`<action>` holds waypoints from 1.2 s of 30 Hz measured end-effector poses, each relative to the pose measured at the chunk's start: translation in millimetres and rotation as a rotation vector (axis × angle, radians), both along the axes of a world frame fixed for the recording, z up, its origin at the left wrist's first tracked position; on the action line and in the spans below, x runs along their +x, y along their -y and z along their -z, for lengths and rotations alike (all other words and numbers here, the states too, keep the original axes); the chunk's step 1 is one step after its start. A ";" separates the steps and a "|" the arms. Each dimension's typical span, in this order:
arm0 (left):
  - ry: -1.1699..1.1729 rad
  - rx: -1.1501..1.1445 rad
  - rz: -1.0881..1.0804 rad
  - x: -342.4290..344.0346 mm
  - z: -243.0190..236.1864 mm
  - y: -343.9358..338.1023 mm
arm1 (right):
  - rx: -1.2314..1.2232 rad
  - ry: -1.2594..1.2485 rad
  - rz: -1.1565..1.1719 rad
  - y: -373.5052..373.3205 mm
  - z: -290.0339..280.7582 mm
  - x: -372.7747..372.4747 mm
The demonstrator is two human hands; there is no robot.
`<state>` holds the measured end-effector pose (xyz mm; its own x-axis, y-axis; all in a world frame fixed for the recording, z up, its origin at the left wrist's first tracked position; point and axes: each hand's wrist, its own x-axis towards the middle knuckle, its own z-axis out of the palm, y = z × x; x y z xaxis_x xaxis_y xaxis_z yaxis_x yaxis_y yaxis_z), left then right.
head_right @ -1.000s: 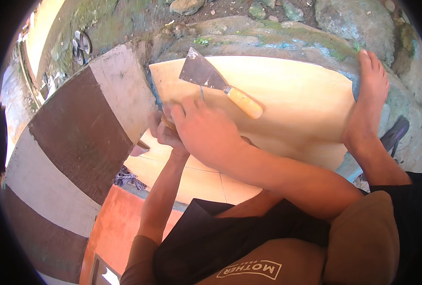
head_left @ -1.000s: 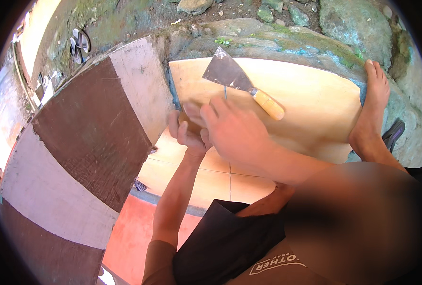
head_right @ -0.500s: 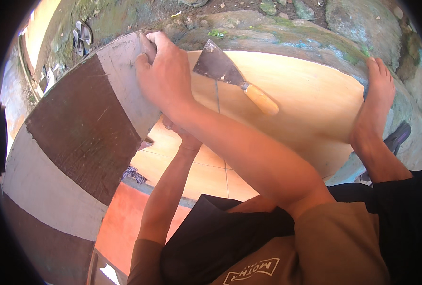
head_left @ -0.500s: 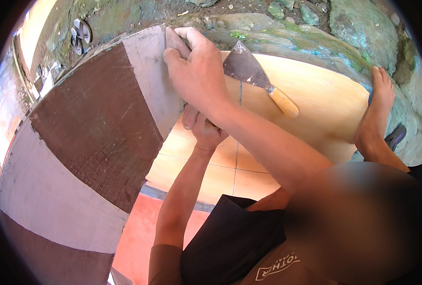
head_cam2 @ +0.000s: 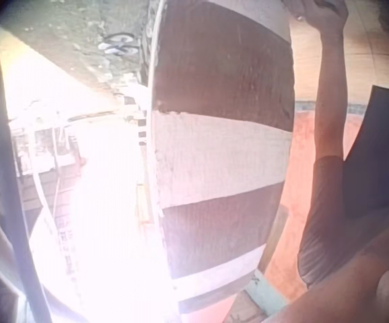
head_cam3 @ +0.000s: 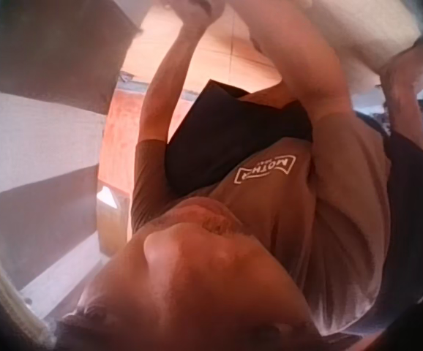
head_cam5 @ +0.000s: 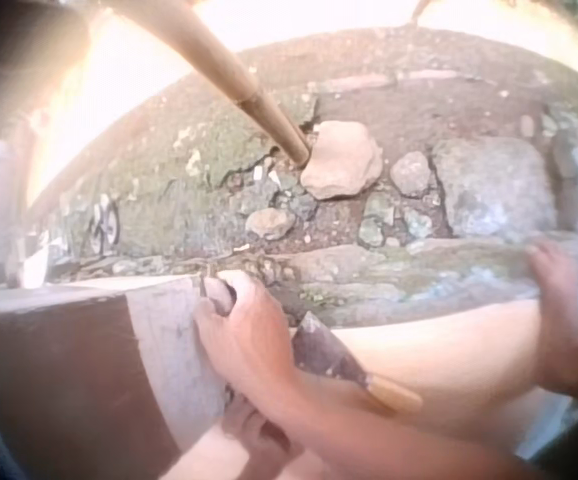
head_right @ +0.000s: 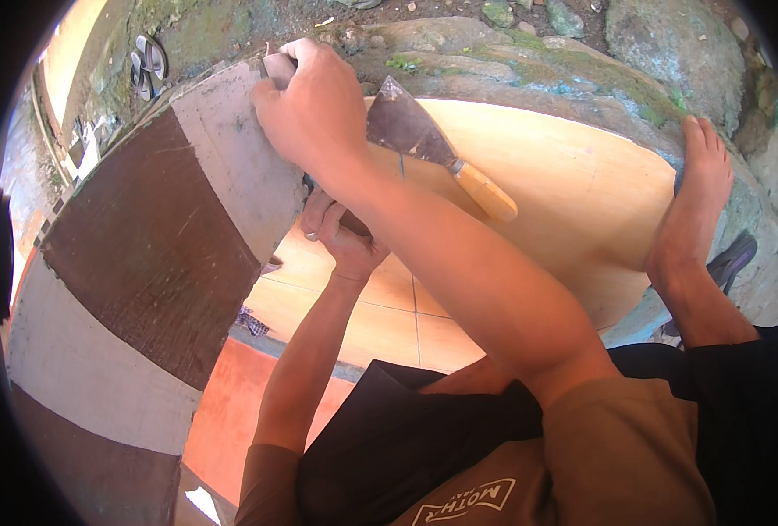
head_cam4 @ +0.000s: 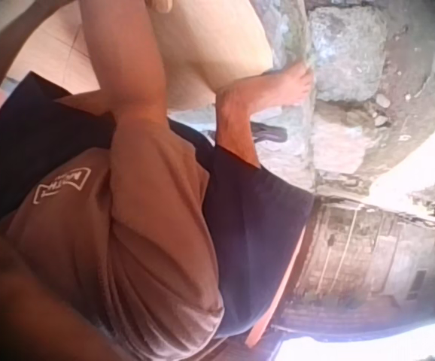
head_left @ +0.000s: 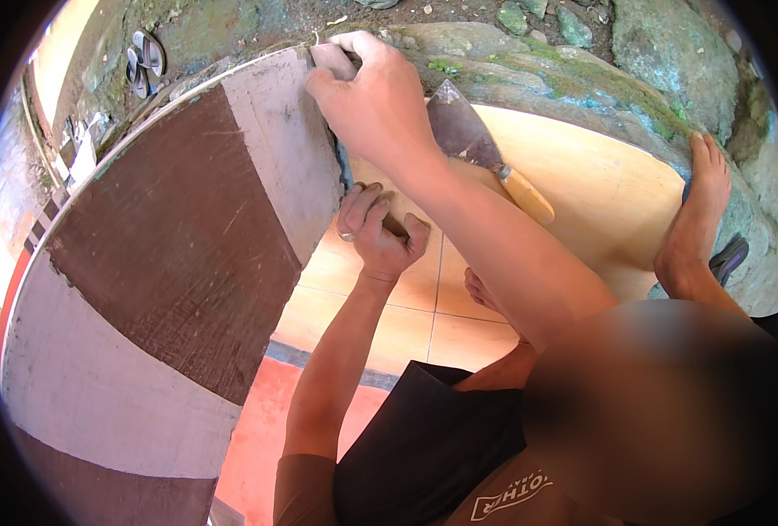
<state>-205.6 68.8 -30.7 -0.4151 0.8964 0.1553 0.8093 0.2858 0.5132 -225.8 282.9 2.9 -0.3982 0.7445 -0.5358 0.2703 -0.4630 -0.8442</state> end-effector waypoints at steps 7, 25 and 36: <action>-0.112 0.002 0.014 1.3 -4.5 -6.2 | -0.182 -0.071 0.016 -16.4 10.0 1.7; -0.164 -0.019 0.005 2.4 -4.3 -4.4 | -0.370 0.052 0.107 -3.3 1.0 -17.5; -0.152 -0.030 -0.003 4.1 -3.0 -2.0 | -0.168 0.062 0.183 9.3 7.1 -20.3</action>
<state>-201.5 70.8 -27.8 -0.3912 0.9005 0.1900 0.8762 0.3013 0.3762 -246.2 273.6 -4.2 -0.2276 0.6995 -0.6775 0.2173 -0.6417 -0.7355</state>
